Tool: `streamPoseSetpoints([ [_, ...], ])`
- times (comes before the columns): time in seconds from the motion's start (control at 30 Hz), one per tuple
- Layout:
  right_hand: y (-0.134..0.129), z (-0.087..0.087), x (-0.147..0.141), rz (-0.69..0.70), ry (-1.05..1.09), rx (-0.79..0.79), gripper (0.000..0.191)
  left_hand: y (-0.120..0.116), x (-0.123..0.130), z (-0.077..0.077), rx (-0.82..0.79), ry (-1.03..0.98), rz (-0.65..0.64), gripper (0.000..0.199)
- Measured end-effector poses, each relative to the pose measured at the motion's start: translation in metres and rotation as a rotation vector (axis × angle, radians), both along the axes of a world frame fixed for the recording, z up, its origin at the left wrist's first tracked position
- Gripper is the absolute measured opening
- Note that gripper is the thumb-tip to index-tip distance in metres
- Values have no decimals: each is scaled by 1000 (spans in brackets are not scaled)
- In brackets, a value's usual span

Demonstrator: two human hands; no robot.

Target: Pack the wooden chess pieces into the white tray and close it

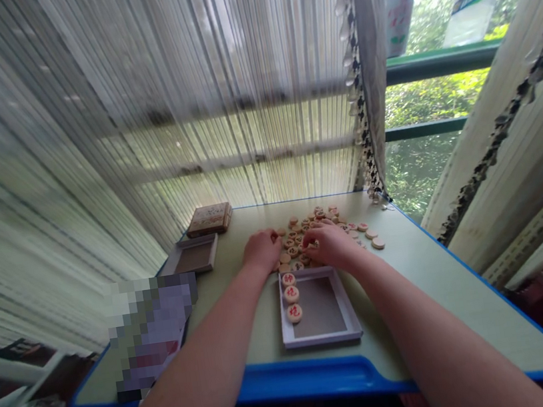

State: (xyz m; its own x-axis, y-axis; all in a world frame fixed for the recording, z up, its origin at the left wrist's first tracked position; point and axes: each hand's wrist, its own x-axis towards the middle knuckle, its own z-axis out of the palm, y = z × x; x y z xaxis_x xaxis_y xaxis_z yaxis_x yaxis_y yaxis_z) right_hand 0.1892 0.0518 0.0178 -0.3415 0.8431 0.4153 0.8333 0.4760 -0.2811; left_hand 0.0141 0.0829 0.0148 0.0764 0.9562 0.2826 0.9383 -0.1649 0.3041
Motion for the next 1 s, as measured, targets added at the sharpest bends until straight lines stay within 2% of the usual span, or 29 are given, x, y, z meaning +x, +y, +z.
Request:
streamPoseSetpoints([
  [0.13,5,-3,6,7,-15,-29,15,4,-2,-4,-55,-148,22,21],
  [0.3,13,-7,15,-216,-58,5,21,6,-4,-10,-19,-218,40,20],
  [0.43,12,-7,16,-303,-58,-2,25,4,-3,-15,-1,-228,64,20],
  [0.7,11,-14,18,-235,-102,-32,27,-3,-2,-11,-71,-248,96,21],
  [0.87,9,-15,18,-255,-57,-22,27,-6,0,-12,-92,-263,62,24],
  [1.0,0,-13,14,-282,10,-64,29,-4,-2,-14,-126,-285,100,25],
])
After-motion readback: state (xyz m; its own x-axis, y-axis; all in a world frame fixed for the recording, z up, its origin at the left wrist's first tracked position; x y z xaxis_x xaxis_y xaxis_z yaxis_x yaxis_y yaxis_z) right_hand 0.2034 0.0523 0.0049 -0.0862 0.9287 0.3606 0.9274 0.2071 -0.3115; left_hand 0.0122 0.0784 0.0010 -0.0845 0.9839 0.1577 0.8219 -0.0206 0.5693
